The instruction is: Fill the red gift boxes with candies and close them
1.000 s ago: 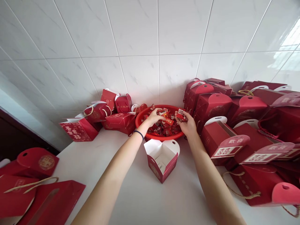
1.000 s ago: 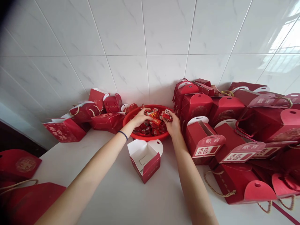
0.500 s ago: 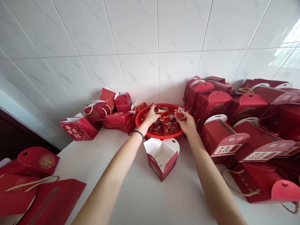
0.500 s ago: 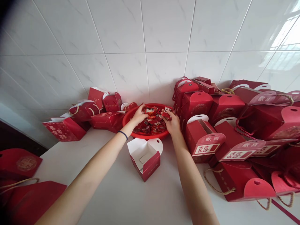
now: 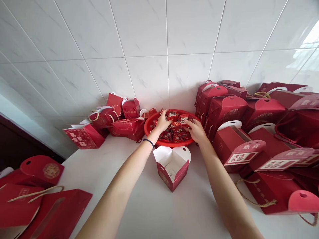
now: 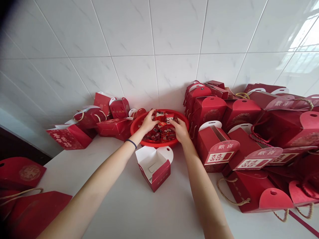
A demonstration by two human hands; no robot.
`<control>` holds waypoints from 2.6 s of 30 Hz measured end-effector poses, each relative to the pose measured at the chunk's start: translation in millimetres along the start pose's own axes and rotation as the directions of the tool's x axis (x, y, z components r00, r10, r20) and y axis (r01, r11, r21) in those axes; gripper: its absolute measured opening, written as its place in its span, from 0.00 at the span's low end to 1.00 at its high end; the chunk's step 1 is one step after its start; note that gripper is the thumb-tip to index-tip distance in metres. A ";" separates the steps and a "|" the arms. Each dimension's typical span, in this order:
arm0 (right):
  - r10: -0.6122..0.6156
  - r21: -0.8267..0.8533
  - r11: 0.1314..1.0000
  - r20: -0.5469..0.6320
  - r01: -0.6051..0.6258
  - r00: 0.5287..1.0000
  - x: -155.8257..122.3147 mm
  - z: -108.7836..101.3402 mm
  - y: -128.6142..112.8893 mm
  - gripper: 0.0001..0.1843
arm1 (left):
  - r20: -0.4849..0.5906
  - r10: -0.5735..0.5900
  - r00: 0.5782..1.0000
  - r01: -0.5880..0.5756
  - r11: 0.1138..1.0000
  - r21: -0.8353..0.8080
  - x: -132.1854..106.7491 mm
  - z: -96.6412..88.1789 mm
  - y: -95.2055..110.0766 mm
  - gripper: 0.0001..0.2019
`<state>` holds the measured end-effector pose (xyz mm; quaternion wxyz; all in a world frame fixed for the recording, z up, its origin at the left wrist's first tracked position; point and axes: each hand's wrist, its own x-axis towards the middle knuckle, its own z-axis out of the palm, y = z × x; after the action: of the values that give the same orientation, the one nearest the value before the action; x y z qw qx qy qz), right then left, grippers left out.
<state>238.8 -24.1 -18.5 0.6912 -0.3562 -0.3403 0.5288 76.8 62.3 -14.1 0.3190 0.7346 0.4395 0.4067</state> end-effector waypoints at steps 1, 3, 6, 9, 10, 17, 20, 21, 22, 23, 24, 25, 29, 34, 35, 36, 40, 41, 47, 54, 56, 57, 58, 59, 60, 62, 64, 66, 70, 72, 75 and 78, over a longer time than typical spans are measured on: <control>0.017 -0.028 0.999 0.022 -0.016 1.000 -1.3 1.1 0.2 0.09 | -0.007 0.006 1.000 -0.007 1.000 0.000 -0.5 0.4 1.5 0.36; 0.053 -0.083 0.995 0.060 -0.048 0.997 -3.7 2.8 0.4 0.10 | -0.025 0.025 0.999 -0.025 1.000 -0.015 -1.3 1.0 3.9 0.34; 0.085 -0.142 0.987 0.088 -0.072 0.993 -5.9 4.2 0.4 0.11 | -0.043 0.036 0.998 -0.039 0.997 -0.067 -2.1 1.2 5.5 0.33; 0.077 -0.157 0.986 0.083 -0.063 0.994 -6.3 4.8 -0.2 0.11 | -0.038 -0.009 0.999 0.003 0.986 -0.164 -3.4 0.5 6.1 0.32; 0.070 -0.157 0.986 0.079 -0.057 0.994 -6.2 4.8 -0.4 0.12 | -0.031 -0.030 0.999 0.022 0.977 -0.214 -4.0 0.2 6.6 0.31; 0.032 -0.127 0.992 0.047 -0.026 0.998 -3.8 3.2 -0.3 0.12 | 0.092 -0.048 0.995 0.084 0.888 -0.451 -10.1 -2.5 17.6 0.15; 0.026 -0.118 0.993 0.046 -0.021 0.999 -3.8 2.3 -0.8 0.13 | 0.125 -0.019 0.992 0.077 0.875 -0.478 -11.2 -4.1 20.2 0.13; 0.028 -0.117 0.993 0.049 -0.022 0.998 -4.1 2.2 -1.3 0.13 | 0.137 -0.001 0.991 0.068 0.872 -0.485 -11.2 -4.6 20.2 0.13; 0.032 -0.119 0.993 0.054 -0.026 0.998 -4.6 2.2 -1.9 0.13 | 0.146 0.017 0.989 0.057 0.868 -0.493 -11.1 -5.1 19.9 0.15; 0.037 -0.120 0.992 0.062 -0.029 0.997 -5.3 2.3 -2.6 0.14 | 0.151 0.035 0.988 0.046 0.864 -0.502 -11.0 -5.5 19.4 0.16; 0.042 -0.121 0.992 0.073 -0.033 0.996 -6.0 2.5 -3.3 0.14 | 0.151 0.051 0.987 0.033 0.859 -0.510 -11.3 -5.8 18.9 0.17; 0.047 -0.123 0.992 0.085 -0.036 0.995 -6.7 2.8 -4.2 0.14 | 0.142 0.066 0.988 0.017 0.856 -0.517 -11.9 -6.0 18.7 0.18; 0.088 -0.150 0.986 0.147 -0.066 0.985 -10.3 4.4 -10.2 0.16 | 0.098 0.110 0.989 -0.047 0.866 -0.498 -21.5 -7.7 22.0 0.18; 0.163 -0.246 0.965 0.297 -0.089 0.941 -27.2 10.6 -33.9 0.21 | 0.026 0.065 0.998 -0.047 0.903 -0.427 -52.7 -26.6 36.2 0.17; 0.179 -0.292 0.953 0.354 -0.073 0.918 -33.3 13.0 -41.0 0.21 | 0.029 0.046 0.999 -0.030 0.912 -0.408 -61.2 -34.2 39.6 0.16; 0.200 -0.349 0.936 0.417 -0.046 0.887 -39.9 15.8 -48.2 0.20 | 0.049 0.026 0.998 -0.007 0.930 -0.367 -70.2 -42.8 43.0 0.15; 0.359 -0.612 0.778 0.620 0.143 0.698 -64.1 29.6 -67.7 0.18 | 0.318 -0.054 0.947 0.021 0.994 0.106 -108.8 -76.9 56.8 0.15; 0.402 -0.664 0.719 0.639 0.206 0.656 -67.9 33.2 -68.5 0.17 | 0.402 -0.099 0.910 0.006 0.974 0.227 -117.6 -83.1 60.2 0.14; 0.527 -0.816 0.393 0.578 0.425 0.623 -74.9 48.8 -55.7 0.09 | 0.602 -0.363 0.712 -0.007 0.853 0.522 -144.8 -97.1 70.8 0.18; 0.547 -0.806 0.468 0.586 0.361 0.598 -84.0 55.6 -52.0 0.10 | 0.692 -0.371 0.619 -0.028 0.871 0.491 -144.5 -101.7 69.8 0.36; 0.575 -0.776 0.465 0.630 0.426 0.521 -85.3 58.4 -48.8 0.11 | 0.700 -0.341 0.627 -0.070 0.870 0.487 -144.6 -101.9 70.6 0.33; 0.590 -0.759 0.448 0.648 0.472 0.482 -85.6 59.6 -47.2 0.11 | 0.706 -0.323 0.630 -0.090 0.873 0.480 -144.7 -101.9 71.1 0.31; 0.599 -0.744 0.428 0.659 0.513 0.455 -85.8 60.4 -46.1 0.12 | 0.711 -0.306 0.633 -0.104 0.876 0.470 -144.8 -101.8 71.6 0.29; 0.598 -0.732 0.409 0.666 0.545 0.446 -86.1 60.9 -45.7 0.12 | 0.713 -0.296 0.636 -0.111 0.879 0.464 -145.0 -101.7 72.0 0.28; 0.588 -0.726 0.398 0.671 0.561 0.451 -86.6 60.8 -46.4 0.13 | 0.710 -0.294 0.640 -0.110 0.879 0.464 -145.2 -101.5 72.2 0.28; 0.543 -0.727 0.403 0.679 0.556 0.494 -88.8 59.5 -51.2 0.13 | 0.698 -0.312 0.645 -0.095 0.873 0.478 -145.8 -101.6 72.4 0.31; 0.488 -0.729 0.423 0.684 0.538 0.543 -92.7 57.1 -60.0 0.14 | 0.685 -0.337 0.646 -0.079 0.863 0.499 -146.8 -102.4 72.4 0.35; 0.461 -0.752 0.418 0.659 0.510 0.594 -98.3 53.7 -70.0 0.16 | 0.671 -0.345 0.657 -0.079 0.853 0.516 -147.8 -104.4 72.2 0.39; 0.425 -0.858 0.240 0.513 0.453 0.746 -112.0 41.7 -82.1 0.17 | 0.649 -0.317 0.692 -0.107 0.844 0.526 -149.4 -110.2 72.8 0.41; 0.404 -0.894 0.121 0.442 0.432 0.801 -119.1 33.1 -81.8 0.20 | 0.665 -0.278 0.693 -0.138 0.854 0.501 -150.1 -112.0 74.1 0.41; 0.393 -0.917 0.003 0.367 0.398 0.843 -130.5 20.3 -74.1 0.24 | 0.684 -0.244 0.688 -0.180 0.855 0.486 -152.6 -111.9 77.3 0.38; 0.270 -0.953 -0.055 0.272 0.297 0.924 -142.7 9.7 -59.3 0.22 | 0.683 -0.234 0.692 -0.204 0.844 0.496 -158.1 -109.3 81.1 0.35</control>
<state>229.7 -172.8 23.6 0.1359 -0.6299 -0.7469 0.1640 -32.6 -101.9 53.7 0.2503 0.8886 0.3800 -0.0572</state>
